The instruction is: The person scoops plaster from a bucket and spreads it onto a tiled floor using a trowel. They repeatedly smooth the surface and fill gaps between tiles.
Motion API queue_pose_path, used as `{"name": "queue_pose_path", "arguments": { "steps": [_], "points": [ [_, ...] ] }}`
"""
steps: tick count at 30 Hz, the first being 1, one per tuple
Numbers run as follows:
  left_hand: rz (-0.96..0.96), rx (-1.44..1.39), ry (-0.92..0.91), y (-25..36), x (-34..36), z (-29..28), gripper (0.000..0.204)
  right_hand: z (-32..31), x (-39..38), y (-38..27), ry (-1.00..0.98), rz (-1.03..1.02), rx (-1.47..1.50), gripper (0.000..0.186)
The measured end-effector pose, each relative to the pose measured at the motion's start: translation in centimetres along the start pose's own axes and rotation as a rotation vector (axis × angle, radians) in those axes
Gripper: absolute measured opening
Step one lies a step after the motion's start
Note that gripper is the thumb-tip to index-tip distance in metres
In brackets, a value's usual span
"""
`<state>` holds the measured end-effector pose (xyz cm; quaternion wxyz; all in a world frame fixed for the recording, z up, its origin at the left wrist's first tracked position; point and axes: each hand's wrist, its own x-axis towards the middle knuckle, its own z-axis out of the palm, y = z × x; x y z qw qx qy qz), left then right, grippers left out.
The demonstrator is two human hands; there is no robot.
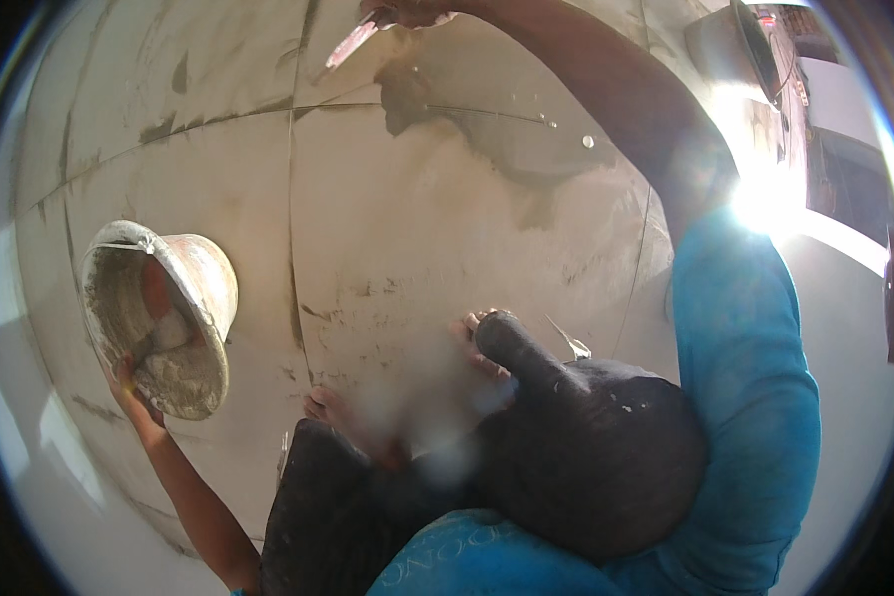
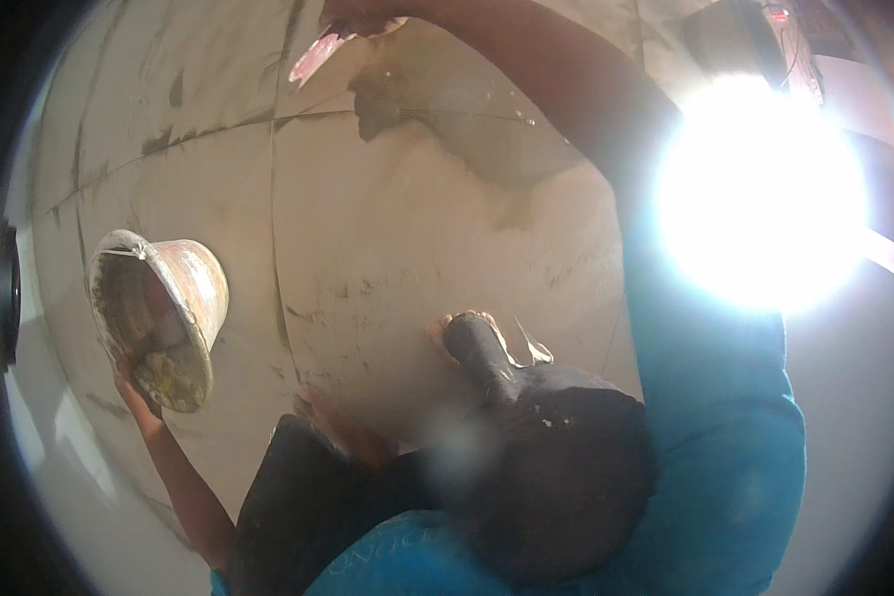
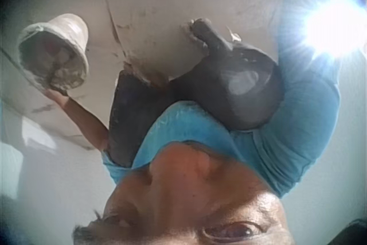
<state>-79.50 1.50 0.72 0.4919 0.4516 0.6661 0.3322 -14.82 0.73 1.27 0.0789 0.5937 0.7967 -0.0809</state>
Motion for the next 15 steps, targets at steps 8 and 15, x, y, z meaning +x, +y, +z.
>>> {"name": "queue_pose_path", "arguments": {
  "steps": [8, 15],
  "points": [
    [0.014, 0.032, -0.025, -0.2, 0.3, -0.7, 0.060, 1.2, -5.3, 0.2, 0.049, -0.188, -0.103, 0.008],
    [0.009, 0.019, -0.057, 0.8, -0.5, 1.3, 0.057, 2.6, -11.3, 1.1, 0.090, -0.092, -0.048, 0.009]
  ]
}}
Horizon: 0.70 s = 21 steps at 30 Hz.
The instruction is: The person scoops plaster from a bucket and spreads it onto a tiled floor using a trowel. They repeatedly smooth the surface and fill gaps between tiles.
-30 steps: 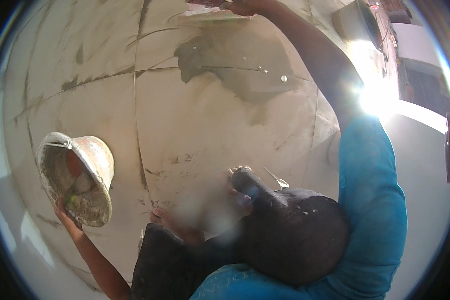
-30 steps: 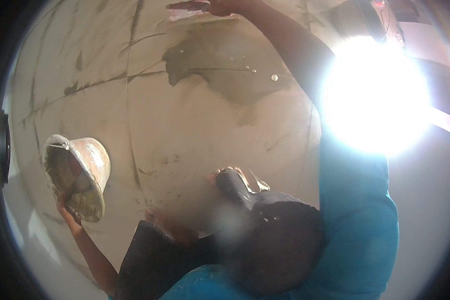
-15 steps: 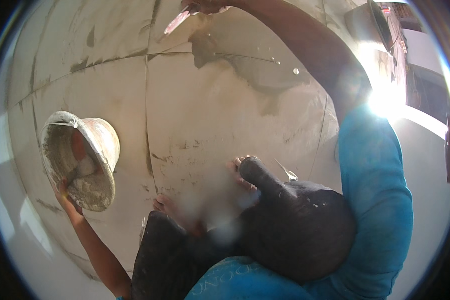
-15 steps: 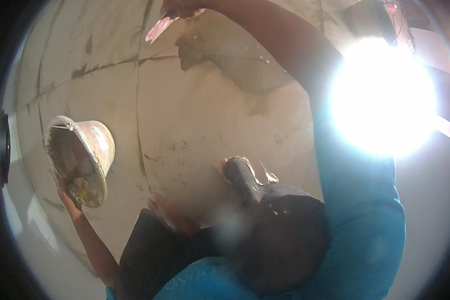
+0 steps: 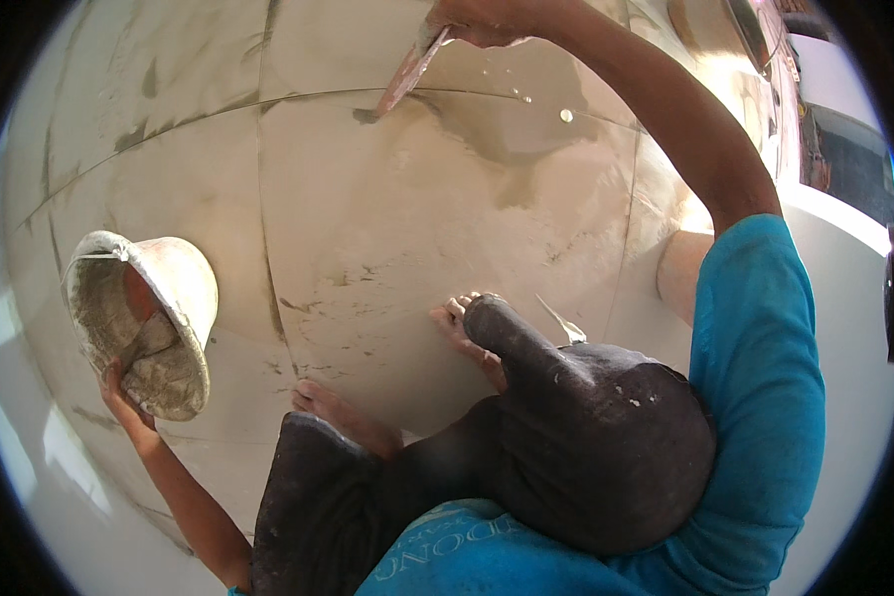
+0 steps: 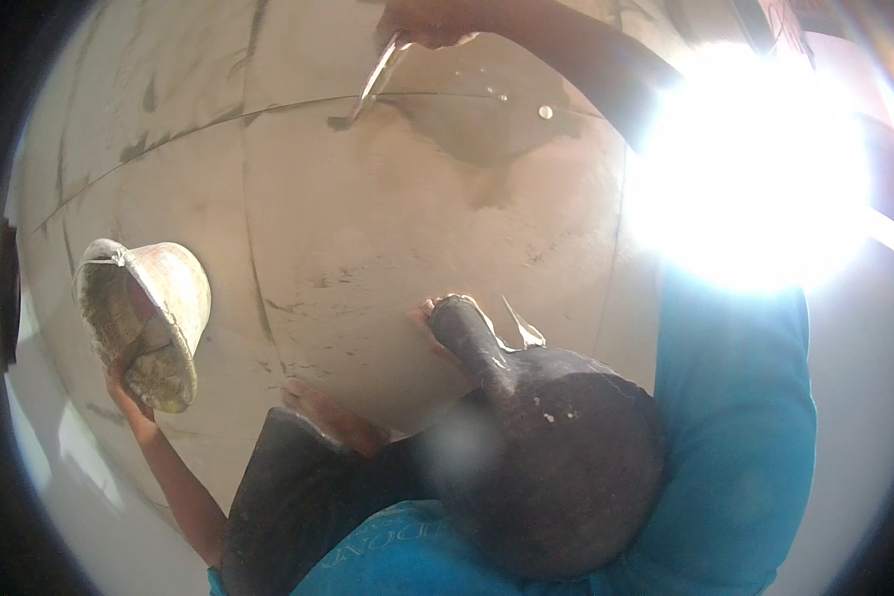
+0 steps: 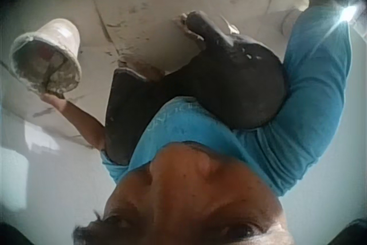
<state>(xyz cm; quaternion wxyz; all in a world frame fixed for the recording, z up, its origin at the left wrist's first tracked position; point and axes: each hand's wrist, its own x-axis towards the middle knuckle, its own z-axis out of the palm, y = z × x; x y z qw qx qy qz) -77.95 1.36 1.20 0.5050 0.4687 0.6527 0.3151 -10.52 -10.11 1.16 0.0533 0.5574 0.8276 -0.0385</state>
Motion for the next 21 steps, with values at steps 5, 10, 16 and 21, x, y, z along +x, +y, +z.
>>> {"name": "queue_pose_path", "arguments": {
  "steps": [5, 10, 16, 21],
  "points": [
    [-0.043, 0.025, 0.071, -0.5, 0.6, -2.2, 0.058, 0.9, -2.7, 1.1, 0.001, 0.226, 0.023, 0.014],
    [-0.005, 0.076, 0.101, 0.6, -0.8, -2.5, 0.059, 4.9, -1.7, 9.6, 0.439, 0.543, -0.129, 0.025],
    [0.029, 0.077, 0.047, -1.2, 0.7, -2.9, 0.062, 5.0, -0.3, 14.5, 0.320, 0.706, 0.025, 0.028],
    [-0.017, 0.016, 0.007, 0.1, -0.5, 0.0, 0.062, 1.0, -2.3, 7.1, 0.063, 0.631, 0.141, 0.032]
  ]
}}
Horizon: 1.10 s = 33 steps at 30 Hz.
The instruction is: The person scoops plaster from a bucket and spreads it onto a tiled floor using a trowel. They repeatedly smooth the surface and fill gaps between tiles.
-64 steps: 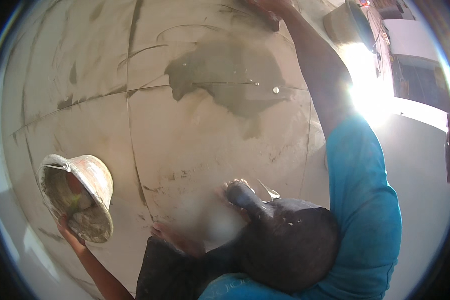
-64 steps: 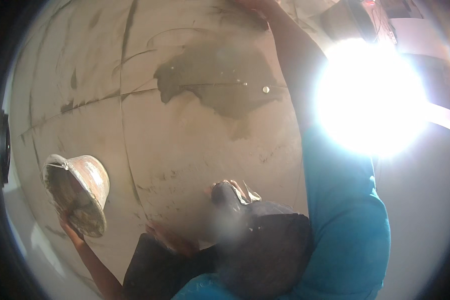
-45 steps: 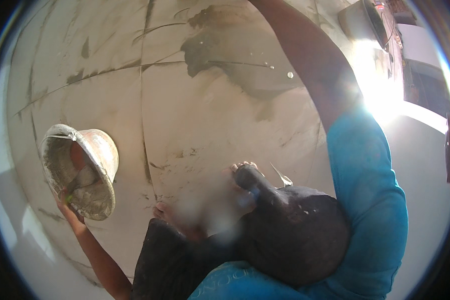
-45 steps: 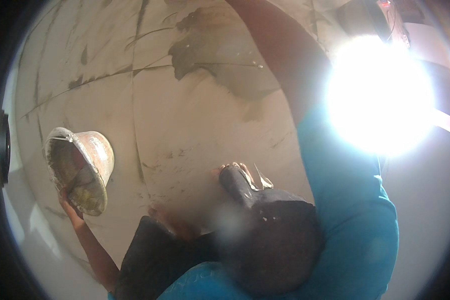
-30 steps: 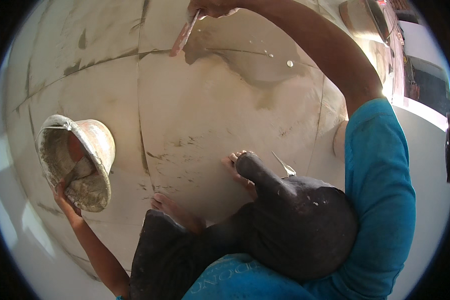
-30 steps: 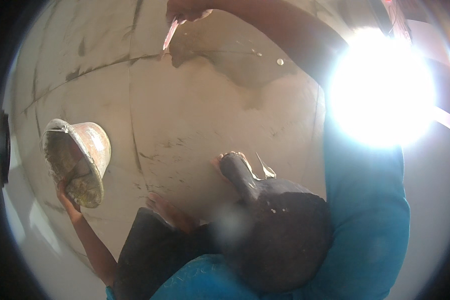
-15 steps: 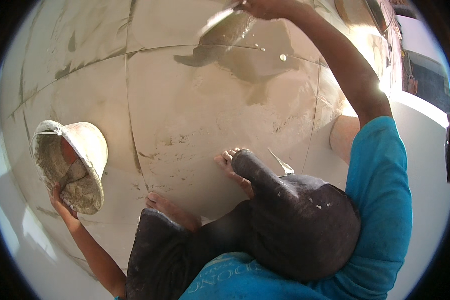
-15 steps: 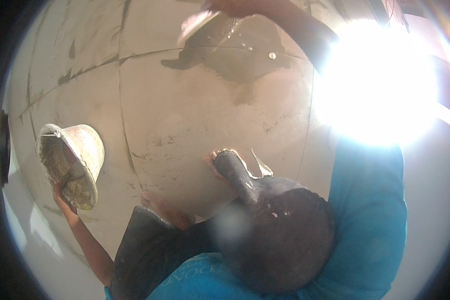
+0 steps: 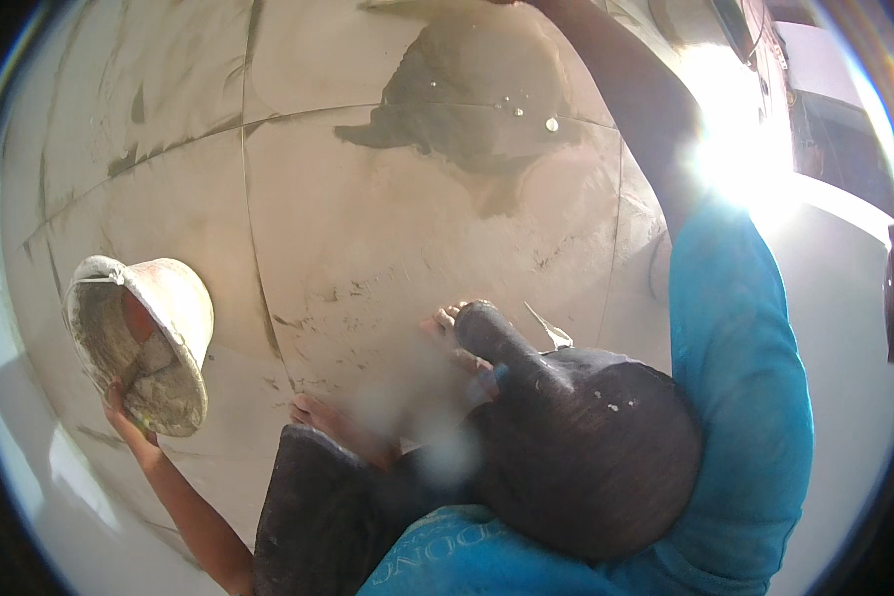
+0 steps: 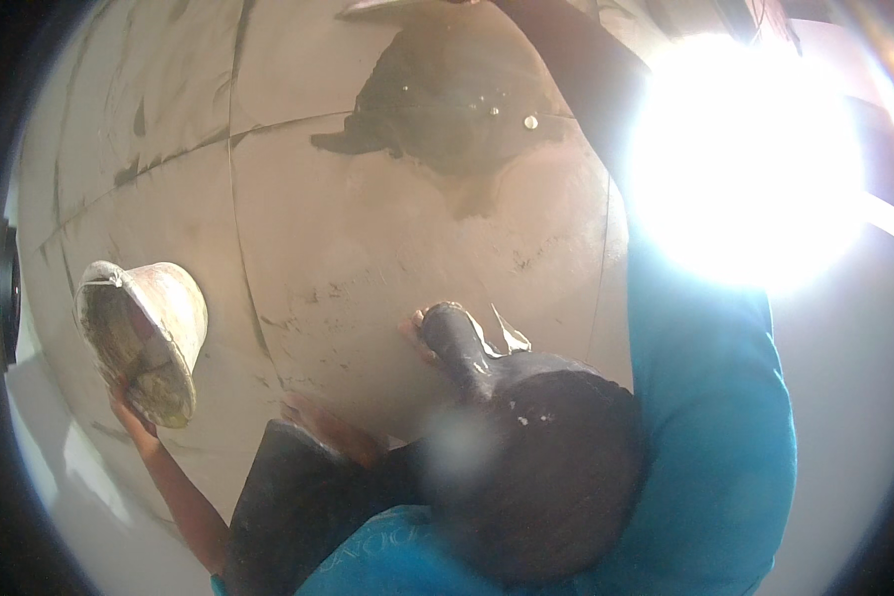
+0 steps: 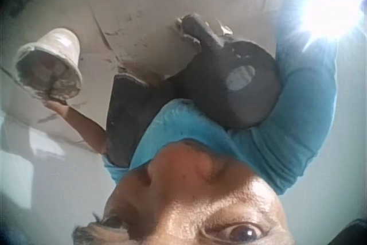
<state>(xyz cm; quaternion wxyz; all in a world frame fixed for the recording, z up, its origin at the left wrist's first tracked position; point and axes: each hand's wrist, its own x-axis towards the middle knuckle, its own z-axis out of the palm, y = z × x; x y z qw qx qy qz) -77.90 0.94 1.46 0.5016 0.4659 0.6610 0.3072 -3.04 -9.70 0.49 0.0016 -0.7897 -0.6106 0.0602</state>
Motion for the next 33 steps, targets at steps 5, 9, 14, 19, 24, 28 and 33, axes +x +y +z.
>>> {"name": "queue_pose_path", "arguments": {
  "steps": [5, 9, 14, 19, 24, 28, 33],
  "points": [
    [0.000, -0.070, -0.058, -0.9, 1.1, -0.9, 0.058, 1.5, -5.2, -1.8, 0.084, -0.063, -0.001, 0.033],
    [-0.013, -0.024, -0.007, -1.9, 2.7, -3.4, 0.056, 1.2, -7.4, -4.6, -0.113, 0.050, -0.096, 0.031],
    [0.008, 0.005, 0.094, -3.1, 3.9, -4.1, 0.062, 2.2, -9.8, -5.3, -0.075, -0.004, -0.097, 0.030],
    [0.018, 0.066, 0.054, -2.3, 3.1, -2.8, 0.062, 2.9, -11.1, -5.9, -0.137, -0.018, -0.141, 0.029],
    [0.036, 0.048, 0.055, -2.7, 3.7, -3.5, 0.058, 2.1, -12.4, -7.3, -0.212, 0.008, -0.213, 0.036],
    [0.024, 0.062, 0.055, -2.2, 3.1, -2.6, 0.055, 0.4, -13.9, -8.8, -0.153, 0.087, 0.012, 0.034],
    [0.010, 0.035, 0.078, -1.5, 2.3, -3.3, 0.054, 1.0, -12.9, -7.7, 0.040, -0.061, 0.018, 0.037]
  ]
}}
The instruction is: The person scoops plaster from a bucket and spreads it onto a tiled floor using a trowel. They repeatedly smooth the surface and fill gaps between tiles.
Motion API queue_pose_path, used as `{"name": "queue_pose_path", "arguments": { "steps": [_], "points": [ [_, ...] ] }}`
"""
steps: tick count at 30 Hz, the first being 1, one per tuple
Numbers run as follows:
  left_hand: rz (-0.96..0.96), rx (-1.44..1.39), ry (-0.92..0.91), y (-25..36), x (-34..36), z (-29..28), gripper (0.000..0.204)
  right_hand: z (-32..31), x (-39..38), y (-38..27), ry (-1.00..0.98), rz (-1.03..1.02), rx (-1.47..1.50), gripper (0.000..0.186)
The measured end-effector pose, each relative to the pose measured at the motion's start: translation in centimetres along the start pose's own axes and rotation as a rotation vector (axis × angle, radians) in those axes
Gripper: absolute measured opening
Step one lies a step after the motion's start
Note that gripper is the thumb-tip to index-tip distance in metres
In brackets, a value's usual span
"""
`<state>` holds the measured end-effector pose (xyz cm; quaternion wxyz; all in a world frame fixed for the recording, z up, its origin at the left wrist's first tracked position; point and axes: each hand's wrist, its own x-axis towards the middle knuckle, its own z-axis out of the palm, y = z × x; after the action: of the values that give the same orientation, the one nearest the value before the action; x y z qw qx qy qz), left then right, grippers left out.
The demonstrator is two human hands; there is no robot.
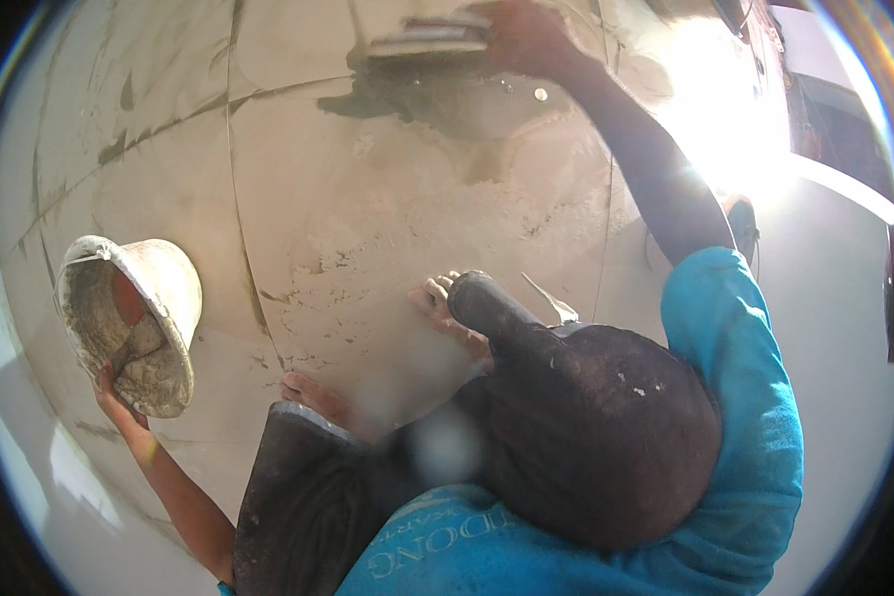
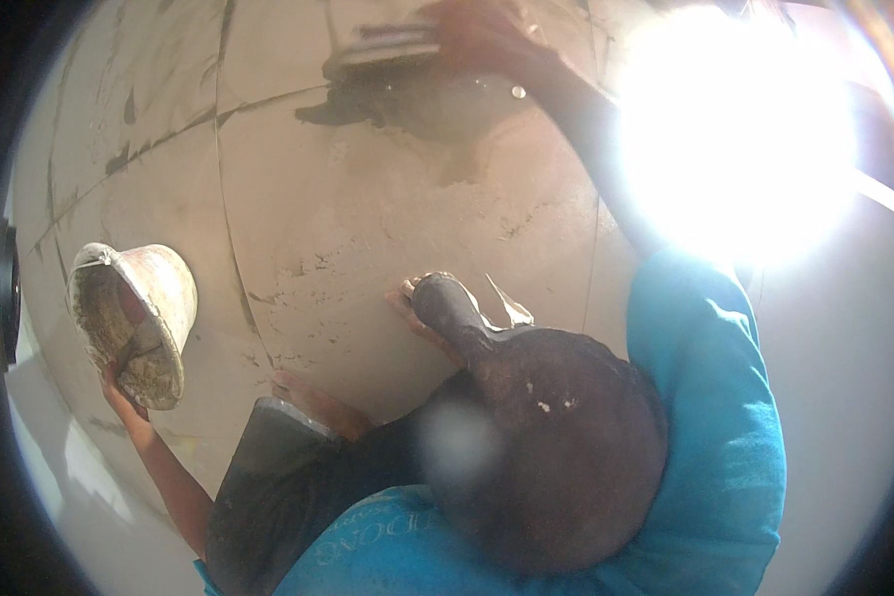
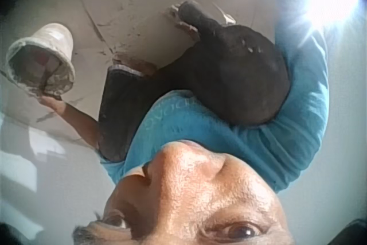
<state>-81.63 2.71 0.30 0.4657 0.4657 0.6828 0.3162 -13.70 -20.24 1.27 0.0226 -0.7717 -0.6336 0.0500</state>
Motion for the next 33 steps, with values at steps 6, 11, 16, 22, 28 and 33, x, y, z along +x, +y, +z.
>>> {"name": "queue_pose_path", "arguments": {
  "steps": [6, 11, 16, 22, 28, 33],
  "points": [
    [-0.008, -0.047, -0.043, 0.0, -0.2, 1.9, 0.053, -1.0, 3.0, 15.9, 0.178, 0.269, -0.124, 0.044],
    [0.002, -0.059, -0.057, 0.0, -0.5, 1.4, 0.052, 0.1, 2.1, 17.7, 0.113, 0.382, -0.082, 0.043],
    [-0.041, -0.079, -0.093, 0.1, -0.7, 1.1, 0.052, 0.8, 0.8, 12.7, -0.012, 0.243, -0.042, 0.042],
    [-0.032, -0.071, -0.090, -0.2, 0.2, 0.9, 0.057, -0.8, -3.0, 7.8, -0.167, 0.149, -0.041, 0.041],
    [-0.010, -0.015, -0.025, -0.8, 0.7, 0.1, 0.063, -1.1, -4.9, 3.7, -0.108, 0.286, 0.159, 0.034],
    [-0.010, -0.024, -0.027, -1.2, 1.6, -0.2, 0.061, 0.6, -6.0, 2.6, -0.126, 0.377, 0.156, 0.032]
  ]
}}
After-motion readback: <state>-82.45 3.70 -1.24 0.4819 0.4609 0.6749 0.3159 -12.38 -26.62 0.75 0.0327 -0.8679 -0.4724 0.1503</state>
